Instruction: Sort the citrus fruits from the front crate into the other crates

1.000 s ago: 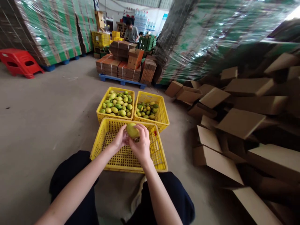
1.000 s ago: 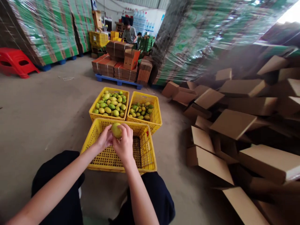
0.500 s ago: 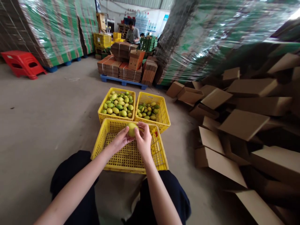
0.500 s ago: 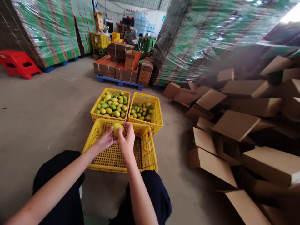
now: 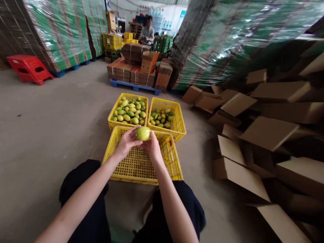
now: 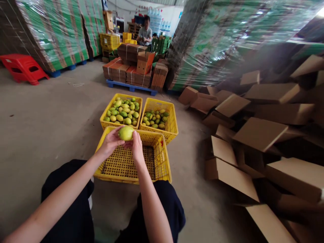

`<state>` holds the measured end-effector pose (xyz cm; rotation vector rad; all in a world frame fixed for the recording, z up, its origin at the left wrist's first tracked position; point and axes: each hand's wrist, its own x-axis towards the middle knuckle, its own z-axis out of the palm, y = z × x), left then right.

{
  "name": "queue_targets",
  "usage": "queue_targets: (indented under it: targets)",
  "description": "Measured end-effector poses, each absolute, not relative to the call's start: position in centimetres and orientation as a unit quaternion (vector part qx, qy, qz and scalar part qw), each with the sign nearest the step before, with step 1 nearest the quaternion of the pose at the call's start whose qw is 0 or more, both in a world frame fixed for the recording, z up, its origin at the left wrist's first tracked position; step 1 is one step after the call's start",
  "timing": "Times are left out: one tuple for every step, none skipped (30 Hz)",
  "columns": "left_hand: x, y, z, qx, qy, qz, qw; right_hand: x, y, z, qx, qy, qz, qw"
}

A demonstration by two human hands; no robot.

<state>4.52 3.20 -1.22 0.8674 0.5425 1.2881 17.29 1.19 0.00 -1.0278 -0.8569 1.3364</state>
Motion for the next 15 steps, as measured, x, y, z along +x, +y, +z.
queue_targets:
  targets:
    - [4.39, 3.32, -1.23, 0.389, 0.24, 0.571, 0.682, 17.16, 1.29, -0.04, -0.42, -0.356, 0.595, 0.586]
    - [4.26, 3.47, -1.28, 0.39, 0.239, 0.569, 0.683, 17.05, 1.34, -0.03, -0.407, -0.353, 0.606, 0.585]
    - [4.13, 3.64, -1.35, 0.39, 0.238, 0.571, 0.683, 16.96, 1.33, 0.02, -0.399, -0.356, 0.61, 0.584]
    - [4.01, 3.82, -1.43, 0.386, 0.235, 0.575, 0.682, 16.9, 1.29, 0.09, -0.395, -0.361, 0.609, 0.585]
    - [3.91, 3.99, -1.5, 0.382, 0.232, 0.581, 0.68, 16.85, 1.23, 0.16, -0.393, -0.365, 0.606, 0.588]
    - [3.83, 4.13, -1.55, 0.377, 0.229, 0.587, 0.679, 16.82, 1.17, 0.21, -0.393, -0.365, 0.601, 0.593]
    - [3.78, 4.22, -1.57, 0.375, 0.229, 0.591, 0.677, 16.82, 1.12, 0.23, -0.394, -0.362, 0.594, 0.6]
    - [3.76, 4.27, -1.55, 0.375, 0.233, 0.592, 0.674, 16.83, 1.09, 0.22, -0.396, -0.358, 0.589, 0.607]
    - [3.76, 4.26, -1.49, 0.376, 0.24, 0.592, 0.671, 16.85, 1.08, 0.18, -0.398, -0.354, 0.585, 0.611]
    - [3.77, 4.21, -1.4, 0.376, 0.249, 0.593, 0.668, 16.88, 1.1, 0.11, -0.401, -0.354, 0.58, 0.615]
    - [3.79, 4.13, -1.28, 0.372, 0.261, 0.593, 0.665, 16.91, 1.13, 0.02, -0.405, -0.357, 0.569, 0.62]
    - [3.8, 4.05, -1.16, 0.363, 0.276, 0.592, 0.664, 16.94, 1.16, -0.08, -0.409, -0.364, 0.553, 0.628]
    - [3.79, 3.97, -1.03, 0.349, 0.293, 0.588, 0.668, 16.96, 1.19, -0.19, -0.412, -0.37, 0.531, 0.641]
    - [3.74, 3.92, -0.91, 0.331, 0.311, 0.578, 0.678, 16.96, 1.22, -0.32, -0.414, -0.374, 0.507, 0.657]
    - [3.67, 3.9, -0.79, 0.312, 0.324, 0.563, 0.693, 16.95, 1.23, -0.45, -0.415, -0.372, 0.484, 0.674]
